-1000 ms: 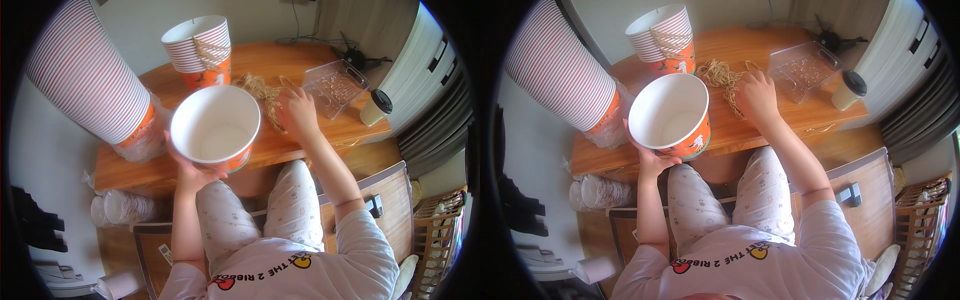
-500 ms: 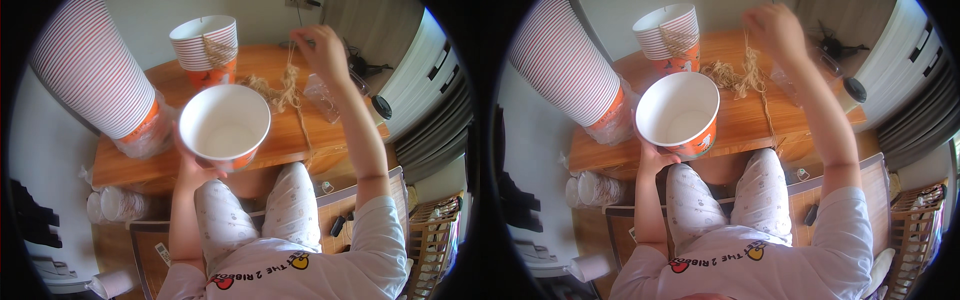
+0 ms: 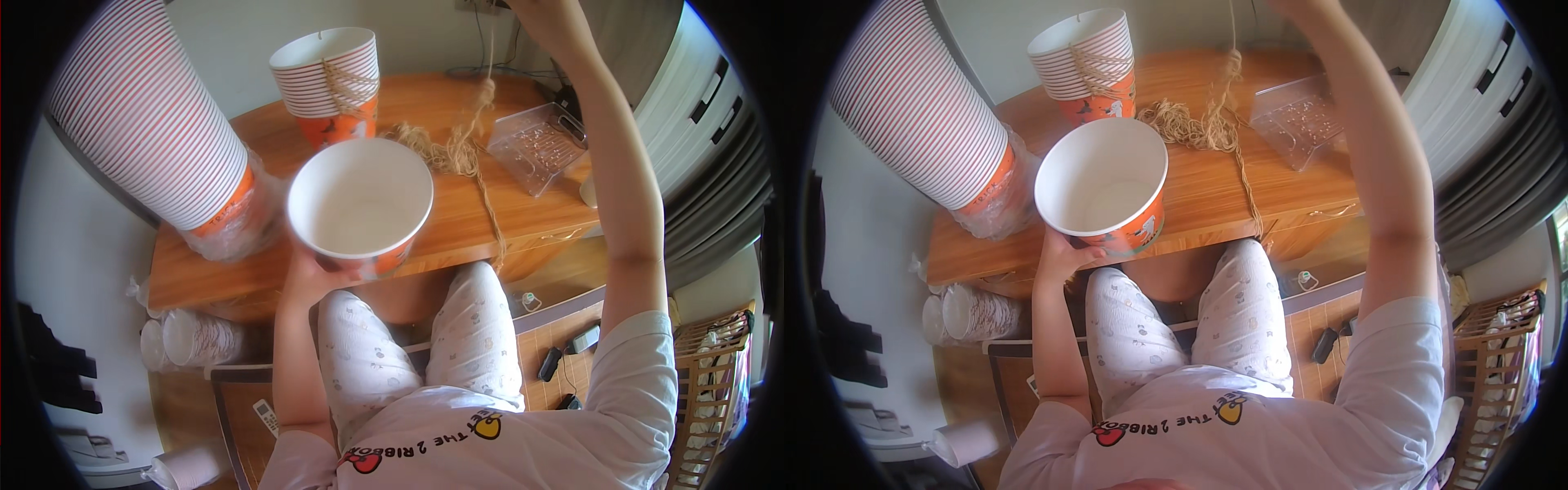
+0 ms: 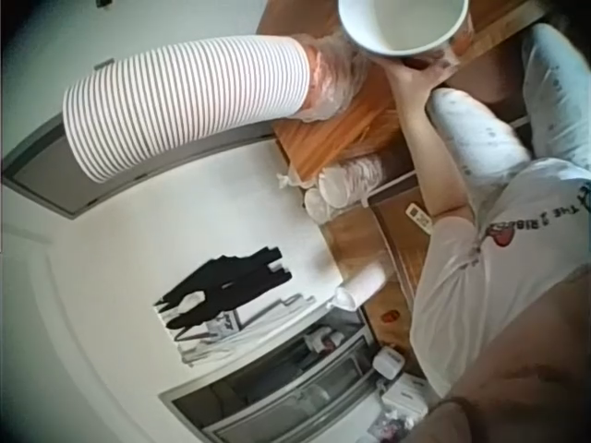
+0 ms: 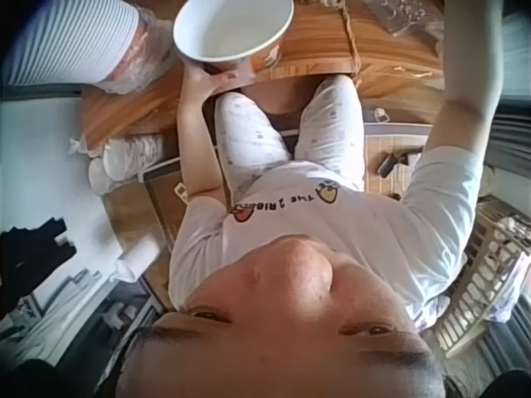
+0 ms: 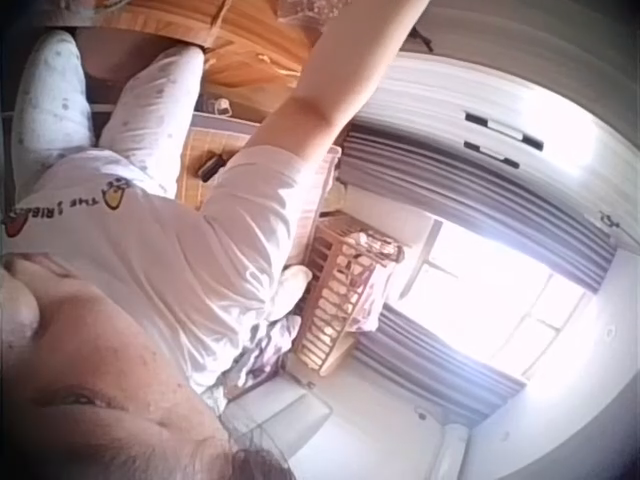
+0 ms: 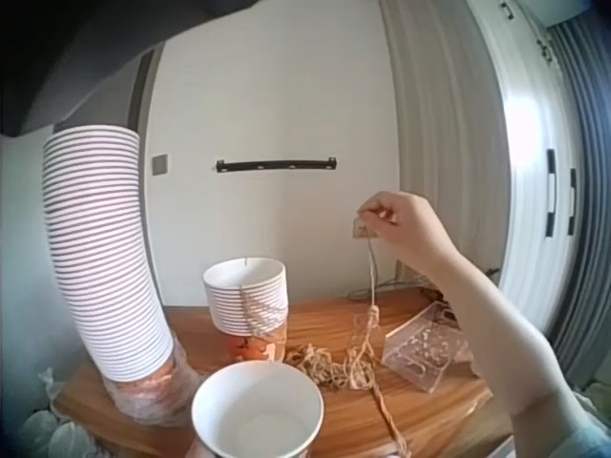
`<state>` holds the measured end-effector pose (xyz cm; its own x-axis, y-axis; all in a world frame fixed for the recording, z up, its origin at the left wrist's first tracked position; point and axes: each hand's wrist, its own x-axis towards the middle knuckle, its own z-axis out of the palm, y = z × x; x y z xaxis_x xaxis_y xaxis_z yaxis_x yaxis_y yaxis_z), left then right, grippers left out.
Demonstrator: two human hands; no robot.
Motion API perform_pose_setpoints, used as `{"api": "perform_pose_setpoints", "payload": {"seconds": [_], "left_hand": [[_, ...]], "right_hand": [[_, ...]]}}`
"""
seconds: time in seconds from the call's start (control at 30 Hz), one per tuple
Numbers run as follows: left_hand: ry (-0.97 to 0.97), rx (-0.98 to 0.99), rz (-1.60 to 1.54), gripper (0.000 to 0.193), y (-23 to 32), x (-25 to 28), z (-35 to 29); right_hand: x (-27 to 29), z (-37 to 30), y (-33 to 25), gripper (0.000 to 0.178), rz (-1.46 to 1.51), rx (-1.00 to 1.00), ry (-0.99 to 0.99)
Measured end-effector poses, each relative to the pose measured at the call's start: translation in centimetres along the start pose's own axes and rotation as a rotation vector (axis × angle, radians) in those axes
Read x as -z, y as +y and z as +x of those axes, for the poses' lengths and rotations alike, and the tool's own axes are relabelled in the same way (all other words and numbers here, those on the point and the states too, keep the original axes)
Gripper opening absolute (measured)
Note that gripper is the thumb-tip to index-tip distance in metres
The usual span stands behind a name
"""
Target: Thread a twine string through holes in a paper bucket and tie knots to secure it for a handle.
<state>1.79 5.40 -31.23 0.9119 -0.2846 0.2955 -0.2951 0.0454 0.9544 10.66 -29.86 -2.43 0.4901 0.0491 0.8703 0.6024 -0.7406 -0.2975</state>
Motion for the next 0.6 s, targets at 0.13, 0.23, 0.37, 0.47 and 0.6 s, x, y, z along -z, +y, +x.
{"api": "perform_pose_setpoints", "payload": {"seconds": [0.13,0.23,0.37,0.47,0.6], "left_hand": [[0.000,0.029,0.034,0.104,-0.3,0.1,-0.1],[0.019,-0.042,-0.015,0.096,0.1,-0.5,0.1],[0.027,0.040,0.004,0.092,0.0,0.1,-0.2],[0.025,0.050,0.007,0.090,-0.1,0.5,-0.4],[0.047,-0.058,-0.048,0.089,0.3,-0.5,0.2]], "right_hand": [[0.6,0.8,-0.8,0.013,-0.116,0.049,0.049],[1.6,1.5,-0.2,0.014,-0.075,0.073,0.041],[1.6,1.8,-0.7,0.013,-0.176,0.219,0.095],[1.5,1.9,-1.2,0.012,-0.179,0.248,0.160],[2.8,1.7,-2.4,0.010,-0.072,0.221,0.213]]}}
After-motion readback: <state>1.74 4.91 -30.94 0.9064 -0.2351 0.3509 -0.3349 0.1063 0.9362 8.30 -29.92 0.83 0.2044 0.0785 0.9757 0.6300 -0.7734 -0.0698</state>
